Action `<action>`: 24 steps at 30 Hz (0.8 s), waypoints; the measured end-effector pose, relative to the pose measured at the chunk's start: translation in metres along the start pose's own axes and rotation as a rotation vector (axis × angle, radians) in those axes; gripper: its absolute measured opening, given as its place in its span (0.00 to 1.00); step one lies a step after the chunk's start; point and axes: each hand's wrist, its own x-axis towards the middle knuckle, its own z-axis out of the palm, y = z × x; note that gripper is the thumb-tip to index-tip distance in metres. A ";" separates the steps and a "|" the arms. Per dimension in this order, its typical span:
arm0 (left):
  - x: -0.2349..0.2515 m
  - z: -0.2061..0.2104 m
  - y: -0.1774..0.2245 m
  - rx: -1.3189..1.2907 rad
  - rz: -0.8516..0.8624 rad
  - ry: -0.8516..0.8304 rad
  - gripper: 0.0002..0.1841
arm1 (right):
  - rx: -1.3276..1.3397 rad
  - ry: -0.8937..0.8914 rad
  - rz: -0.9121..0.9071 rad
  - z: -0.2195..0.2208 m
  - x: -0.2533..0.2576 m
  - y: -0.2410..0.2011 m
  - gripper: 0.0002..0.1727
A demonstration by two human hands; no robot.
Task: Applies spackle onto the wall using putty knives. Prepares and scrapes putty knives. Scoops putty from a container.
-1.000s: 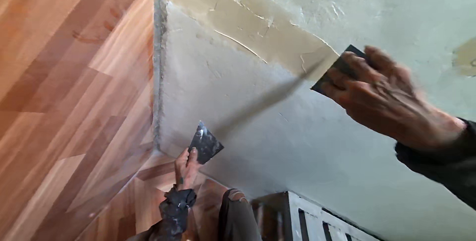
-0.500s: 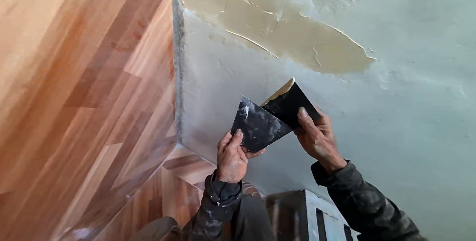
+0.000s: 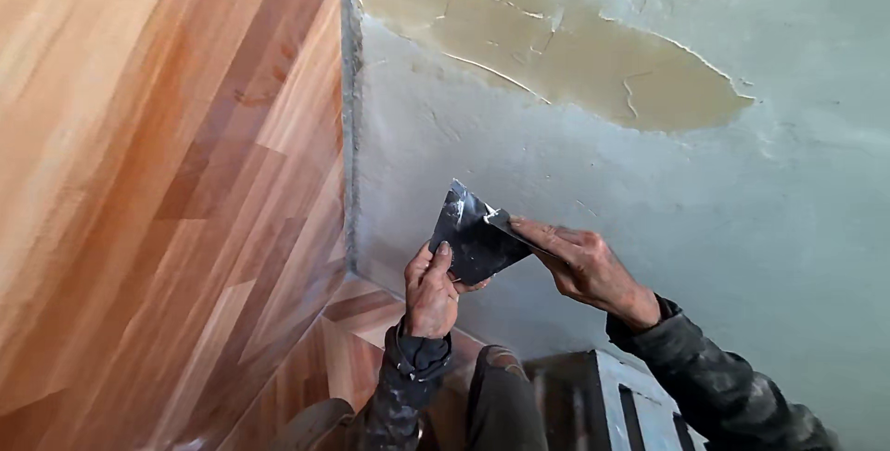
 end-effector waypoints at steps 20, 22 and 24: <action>0.054 -0.203 0.016 0.242 -0.035 0.186 0.16 | -0.801 0.789 1.023 0.073 0.120 -0.015 0.28; 0.053 -0.212 0.017 0.271 -0.061 0.212 0.17 | -0.850 0.849 1.071 0.079 0.148 -0.002 0.26; 0.053 -0.214 0.020 0.289 -0.060 0.204 0.16 | -0.871 0.868 1.073 0.088 0.171 0.002 0.25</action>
